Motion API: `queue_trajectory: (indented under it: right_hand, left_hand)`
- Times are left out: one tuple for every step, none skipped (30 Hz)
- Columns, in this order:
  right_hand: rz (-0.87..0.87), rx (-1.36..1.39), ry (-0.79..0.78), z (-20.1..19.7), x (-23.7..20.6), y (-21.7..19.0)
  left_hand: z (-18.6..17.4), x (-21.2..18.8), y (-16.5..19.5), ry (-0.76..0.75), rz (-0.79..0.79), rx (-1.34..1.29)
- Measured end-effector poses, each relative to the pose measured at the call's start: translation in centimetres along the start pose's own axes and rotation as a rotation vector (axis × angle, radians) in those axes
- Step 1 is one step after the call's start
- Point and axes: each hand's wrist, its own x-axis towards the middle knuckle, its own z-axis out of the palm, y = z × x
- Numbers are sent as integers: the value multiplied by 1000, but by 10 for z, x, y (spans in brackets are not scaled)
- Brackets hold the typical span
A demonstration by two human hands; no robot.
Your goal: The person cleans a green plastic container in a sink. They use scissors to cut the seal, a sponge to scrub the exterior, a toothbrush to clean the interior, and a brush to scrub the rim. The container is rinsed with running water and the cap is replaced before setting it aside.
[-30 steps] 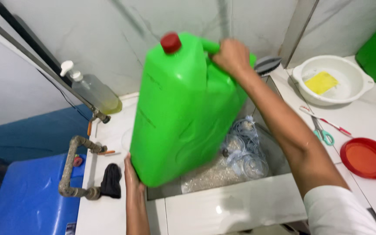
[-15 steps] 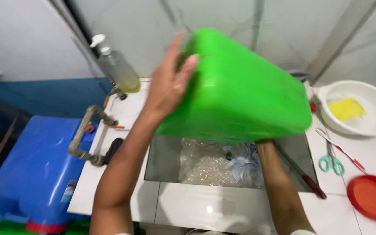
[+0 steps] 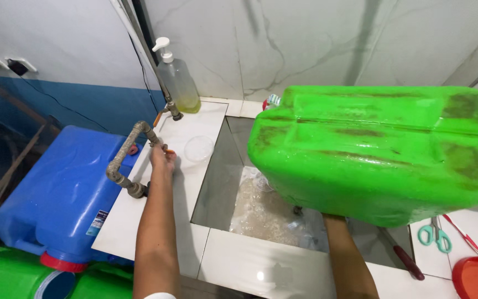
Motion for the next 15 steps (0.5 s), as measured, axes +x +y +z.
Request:
queue_trajectory:
  right_hand:
    - [3, 1, 1, -1, -1, 1]
    - [2, -6, 4, -3, -2, 2]
    - [3, -9, 6, -4, -3, 3]
    - [3, -15, 7, -5, -3, 3]
    - [4, -9, 14, -7, -4, 3]
    - [3, -13, 18, -8, -4, 3]
    - [2, -13, 25, -9, -5, 3]
    - [5, -16, 30, -10, -5, 3]
    - [5, -19, 37, -11, -6, 3]
    - [8, -20, 41, -11, -6, 3]
    - [8, -25, 39, -12, -6, 3]
    - [14, -29, 40, -12, -7, 3]
    - [17, -28, 42, -12, -7, 3]
    - [16, -26, 44, -12, -7, 4]
    - [19, -32, 46, -10, -7, 4]
  left_hand:
    - [-1, 1, 5, -20, -35, -9]
    - [0, 0, 9, -40, -73, -18]
    - [1, -1, 12, -61, -109, -24]
    - [2, -3, 14, -61, -152, -36]
    - [4, -4, 13, -64, -191, -43]
    - [6, -5, 10, -65, -236, -46]
    - [8, -6, 4, -71, -79, -7]
    - [11, -5, -2, -72, 80, 30]
    - [12, -4, -6, -69, 236, 64]
    - [13, -1, -7, -104, 200, -2]
    - [15, 3, -6, -132, 168, -73]
    - [14, 7, -2, -156, 138, -141]
    - [11, 15, 12, -230, 69, -272]
    - [9, 22, 27, -310, 2, -402]
    - [8, 27, 35, -222, -18, -337]
